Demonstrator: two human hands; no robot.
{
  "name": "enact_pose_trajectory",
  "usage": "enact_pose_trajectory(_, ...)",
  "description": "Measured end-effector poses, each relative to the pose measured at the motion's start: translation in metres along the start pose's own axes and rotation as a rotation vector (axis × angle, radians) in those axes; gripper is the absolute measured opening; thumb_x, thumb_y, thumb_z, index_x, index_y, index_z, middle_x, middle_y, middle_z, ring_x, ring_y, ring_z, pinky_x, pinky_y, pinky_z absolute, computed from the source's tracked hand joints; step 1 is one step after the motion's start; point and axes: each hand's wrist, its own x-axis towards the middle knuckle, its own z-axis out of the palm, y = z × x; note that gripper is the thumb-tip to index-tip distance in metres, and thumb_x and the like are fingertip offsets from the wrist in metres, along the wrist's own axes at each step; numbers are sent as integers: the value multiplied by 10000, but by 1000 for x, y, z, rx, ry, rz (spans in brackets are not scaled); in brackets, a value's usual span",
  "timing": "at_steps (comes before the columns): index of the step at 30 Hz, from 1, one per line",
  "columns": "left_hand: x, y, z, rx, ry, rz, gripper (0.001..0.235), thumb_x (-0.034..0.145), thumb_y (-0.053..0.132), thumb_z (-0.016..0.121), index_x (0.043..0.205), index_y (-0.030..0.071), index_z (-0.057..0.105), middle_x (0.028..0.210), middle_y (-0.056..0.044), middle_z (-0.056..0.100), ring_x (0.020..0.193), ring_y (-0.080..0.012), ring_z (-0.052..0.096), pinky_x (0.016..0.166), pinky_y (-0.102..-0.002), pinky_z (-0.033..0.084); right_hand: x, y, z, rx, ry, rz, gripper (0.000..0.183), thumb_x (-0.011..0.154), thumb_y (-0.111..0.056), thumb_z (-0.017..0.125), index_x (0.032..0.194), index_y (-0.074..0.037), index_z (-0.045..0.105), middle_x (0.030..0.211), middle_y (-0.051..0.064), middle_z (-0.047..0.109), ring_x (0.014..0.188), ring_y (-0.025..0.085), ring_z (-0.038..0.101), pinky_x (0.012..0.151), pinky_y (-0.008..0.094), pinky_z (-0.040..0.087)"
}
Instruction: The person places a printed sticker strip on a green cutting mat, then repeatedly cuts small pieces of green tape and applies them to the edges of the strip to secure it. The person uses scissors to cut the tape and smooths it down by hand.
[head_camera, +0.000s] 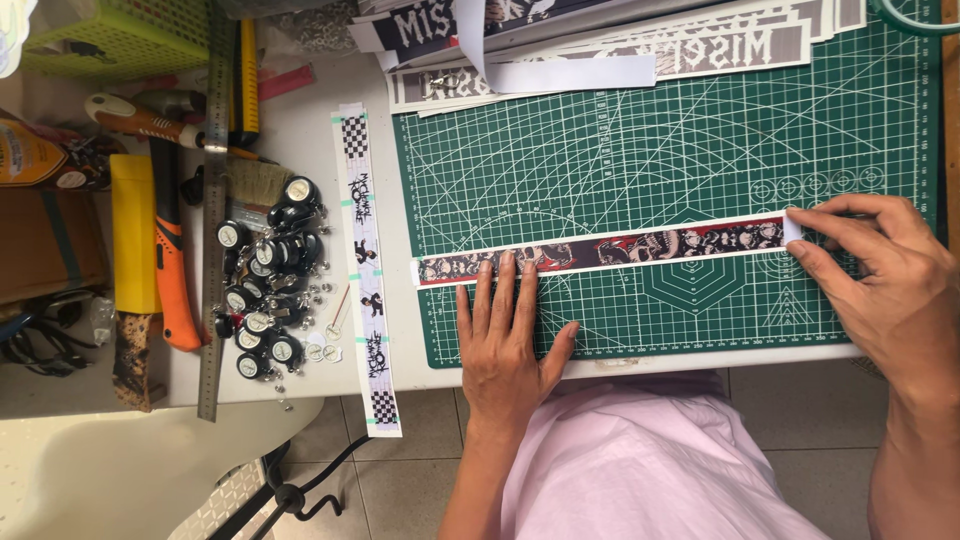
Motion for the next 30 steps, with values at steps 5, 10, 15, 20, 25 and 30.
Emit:
enact_pose_trajectory(5, -1, 0, 3, 3, 3, 0, 730, 936, 574, 663, 1460, 75, 574, 1545, -144, 535, 1485, -328, 429, 1270, -553, 253, 1, 9, 7, 98, -6, -2, 280, 964, -101, 807, 1241, -82, 764, 1224, 115, 671, 820, 142, 675, 660, 221, 573)
enact_pose_trajectory(10, -2, -1, 4, 11, 1, 2, 729, 931, 580, 666, 1455, 81, 581, 1543, -140, 537, 1482, -327, 435, 1269, -551, 262, -2, 13, 9, 41, 0, -15, 286, 939, -79, 818, 1220, -54, 774, 1249, 132, 679, 855, 174, 675, 680, 259, 569)
enact_pose_trajectory(15, -2, -1, 3, 12, 7, 6, 730, 931, 580, 663, 1457, 81, 580, 1544, -140, 539, 1480, -331, 437, 1263, -553, 269, -2, 11, 9, 56, 29, -25, 298, 954, -99, 825, 1241, -53, 758, 1246, 131, 674, 864, 156, 680, 676, 237, 570)
enact_pose_trajectory(20, 0, -1, 1, 5, 16, 8, 733, 931, 582, 661, 1460, 81, 578, 1542, -138, 538, 1480, -333, 437, 1259, -555, 275, -5, 1, 7, 38, 60, 6, 352, 959, -94, 818, 1303, -64, 745, 1258, 143, 671, 934, 189, 684, 671, 281, 568)
enact_pose_trajectory(25, 2, 1, -3, 4, 18, 11, 725, 937, 563, 668, 1463, 73, 574, 1545, -141, 536, 1481, -340, 441, 1253, -559, 285, -17, -19, 12, -195, 179, -145, 322, 935, -98, 829, 1240, -46, 743, 1251, 132, 628, 965, 238, 634, 844, 339, 565)
enact_pose_trajectory(30, 4, 4, -8, -8, 13, 16, 725, 929, 523, 688, 1466, 52, 562, 1546, -146, 525, 1476, -355, 435, 1236, -568, 287, -25, -21, 17, -194, 208, -218, 330, 925, -88, 816, 1250, -93, 756, 1333, 113, 615, 955, 211, 633, 921, 353, 553)
